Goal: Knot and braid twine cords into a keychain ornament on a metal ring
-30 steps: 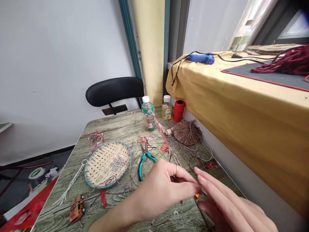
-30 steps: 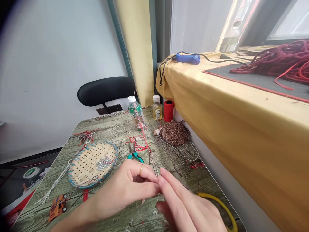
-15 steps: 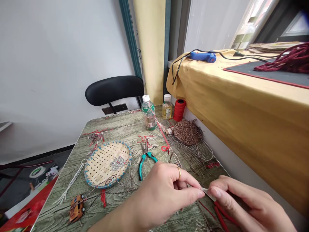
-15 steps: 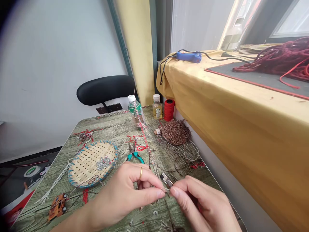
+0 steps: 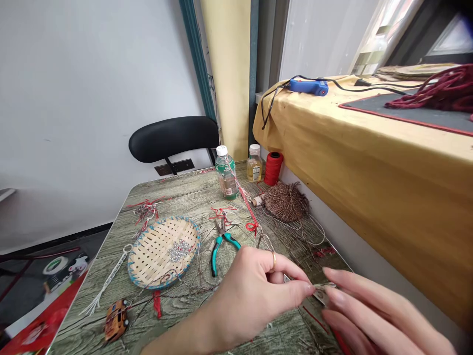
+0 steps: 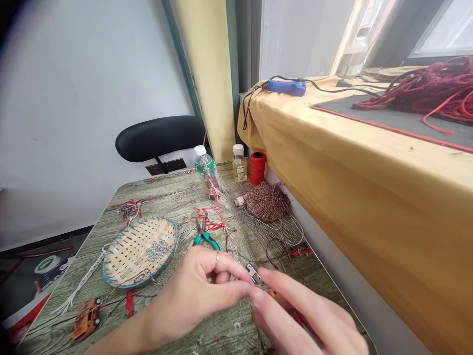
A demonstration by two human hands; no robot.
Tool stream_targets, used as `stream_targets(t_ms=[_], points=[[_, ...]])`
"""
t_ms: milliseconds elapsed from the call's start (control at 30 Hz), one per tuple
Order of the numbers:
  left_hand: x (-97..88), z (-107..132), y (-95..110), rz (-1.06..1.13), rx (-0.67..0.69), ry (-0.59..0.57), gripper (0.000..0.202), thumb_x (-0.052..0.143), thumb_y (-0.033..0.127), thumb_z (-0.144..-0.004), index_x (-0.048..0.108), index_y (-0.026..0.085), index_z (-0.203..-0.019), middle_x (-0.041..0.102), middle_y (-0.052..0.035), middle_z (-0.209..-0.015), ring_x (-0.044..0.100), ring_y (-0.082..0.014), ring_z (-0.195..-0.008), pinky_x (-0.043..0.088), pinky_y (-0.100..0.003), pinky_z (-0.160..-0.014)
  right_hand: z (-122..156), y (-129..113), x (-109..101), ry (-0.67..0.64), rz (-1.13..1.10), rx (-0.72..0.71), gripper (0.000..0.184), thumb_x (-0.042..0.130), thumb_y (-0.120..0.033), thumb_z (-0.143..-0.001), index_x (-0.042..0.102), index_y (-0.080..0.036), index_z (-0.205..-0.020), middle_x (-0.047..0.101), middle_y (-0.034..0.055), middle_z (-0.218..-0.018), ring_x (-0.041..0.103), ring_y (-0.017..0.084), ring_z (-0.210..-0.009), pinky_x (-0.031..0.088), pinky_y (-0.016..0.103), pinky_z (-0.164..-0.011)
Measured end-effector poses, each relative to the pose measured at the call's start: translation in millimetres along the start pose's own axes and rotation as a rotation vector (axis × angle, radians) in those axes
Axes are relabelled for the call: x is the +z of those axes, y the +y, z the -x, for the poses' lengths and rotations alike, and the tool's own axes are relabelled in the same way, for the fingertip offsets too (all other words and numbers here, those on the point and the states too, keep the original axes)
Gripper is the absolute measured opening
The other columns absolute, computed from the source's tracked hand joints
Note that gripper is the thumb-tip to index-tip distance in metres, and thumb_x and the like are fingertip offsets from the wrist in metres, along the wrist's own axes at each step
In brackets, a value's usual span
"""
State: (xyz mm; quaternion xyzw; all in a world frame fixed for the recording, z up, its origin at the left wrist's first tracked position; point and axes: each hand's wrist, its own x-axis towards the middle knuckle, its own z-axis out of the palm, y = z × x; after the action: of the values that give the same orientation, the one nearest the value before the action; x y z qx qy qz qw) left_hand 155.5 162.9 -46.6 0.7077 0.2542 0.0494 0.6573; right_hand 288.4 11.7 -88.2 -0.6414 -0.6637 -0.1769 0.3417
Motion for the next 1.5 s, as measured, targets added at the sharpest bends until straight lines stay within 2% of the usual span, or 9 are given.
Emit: stream_targets(t_ms=[167,433,733,967,1067,1167,1267,1367,1500], points=[[-2.7,0,3,0.024,0.004,-0.008,0.021,0.062,0.029,-0.07,0.07,0.011,-0.076,0.031,0.008,-0.044,0.025,-0.0043,-0.043,0.018,-0.019,-0.039,-4,-3,9,-0.046,-0.175,0.009,0.032,0.045,-0.018,-0.083,0.057,-0.017,-0.113,0.062,0.0101,-0.085,0.062,0.017,-0.073,0.051,0.022,-0.056],[-3.1,2,-1,0.001,0.006,-0.004,0.02,0.064,0.031,-0.069,0.07,0.013,-0.075,0.032,0.0075,-0.045,0.026,-0.005,-0.044,0.018,-0.02,-0.039,-22,-5,8,-0.078,-0.293,0.101,0.005,0.051,-0.012,-0.081,0.053,-0.016,-0.083,0.053,0.0021,-0.059,0.051,0.012,-0.051,0.042,0.022,-0.045],[-0.8,1,-6,-0.07,0.122,0.0,0.017,0.062,0.03,-0.073,0.071,0.016,-0.075,0.04,0.0058,-0.048,0.034,-0.0065,-0.047,0.027,-0.02,-0.044,-28,-7,13,-0.09,-0.226,0.15,0.029,0.036,-0.018,-0.089,0.035,-0.021,-0.06,0.036,-0.0049,-0.048,0.034,0.007,-0.039,0.029,0.02,-0.039],[0.1,3,-1,-0.327,0.314,0.06,0.013,0.063,0.021,-0.072,0.071,0.022,-0.082,0.064,0.0012,-0.092,0.057,-0.0109,-0.079,0.041,-0.02,-0.073,-33,-10,13,-0.126,-0.215,0.163,0.03,0.04,-0.015,-0.088,0.033,-0.02,-0.059,0.033,-0.0066,-0.048,0.032,0.006,-0.039,0.026,0.019,-0.04],[-0.1,7,3,-0.374,0.288,0.09,0.038,0.07,0.028,-0.065,0.065,0.025,-0.103,0.063,0.0016,-0.105,0.057,-0.0155,-0.09,0.04,-0.023,-0.083,-32,-10,12,-0.139,-0.212,0.13,0.031,0.039,-0.018,-0.089,0.035,-0.02,-0.058,0.035,-0.006,-0.047,0.034,0.006,-0.038,0.027,0.019,-0.04],[-0.6,12,9,-0.337,0.205,0.097,0.06,0.074,0.036,-0.057,0.056,0.028,-0.115,0.059,0.0002,-0.115,0.059,-0.017,-0.083,0.045,-0.025,-0.074,-31,-10,11,-0.155,-0.192,0.113,0.033,0.038,-0.02,-0.09,0.037,-0.02,-0.057,0.037,-0.0054,-0.045,0.034,0.007,-0.038,0.027,0.02,-0.04],[-0.6,14,13,-0.15,0.01,-0.031,0.066,0.072,0.038,-0.059,0.049,0.033,-0.121,0.064,0.0003,-0.107,0.058,-0.0112,-0.058,0.046,-0.024,-0.058,-31,-10,9,-0.165,-0.178,0.103,0.034,0.039,-0.022,-0.09,0.041,-0.019,-0.056,0.04,-0.0045,-0.045,0.036,0.006,-0.037,0.028,0.019,-0.039],[1.3,11,10,0.111,-0.124,-0.136,0.057,0.068,0.032,-0.065,0.051,0.029,-0.119,0.069,0.0013,-0.084,0.059,-0.0108,-0.055,0.046,-0.023,-0.057,-34,-10,7,-0.157,-0.172,0.075,0.034,0.038,-0.021,-0.09,0.046,-0.019,-0.057,0.045,-0.003,-0.045,0.04,0.007,-0.038,0.03,0.019,-0.041],[5.2,7,5,0.058,-0.034,-0.018,0.026,0.066,0.028,-0.067,0.067,0.021,-0.092,0.068,0.0005,-0.069,0.06,-0.0132,-0.064,0.045,-0.021,-0.061,-37,-12,5,-0.14,-0.159,0.112,0.036,0.039,-0.021,-0.089,0.041,-0.019,-0.053,0.04,-0.0044,-0.042,0.036,0.007,-0.036,0.028,0.02,-0.038]])
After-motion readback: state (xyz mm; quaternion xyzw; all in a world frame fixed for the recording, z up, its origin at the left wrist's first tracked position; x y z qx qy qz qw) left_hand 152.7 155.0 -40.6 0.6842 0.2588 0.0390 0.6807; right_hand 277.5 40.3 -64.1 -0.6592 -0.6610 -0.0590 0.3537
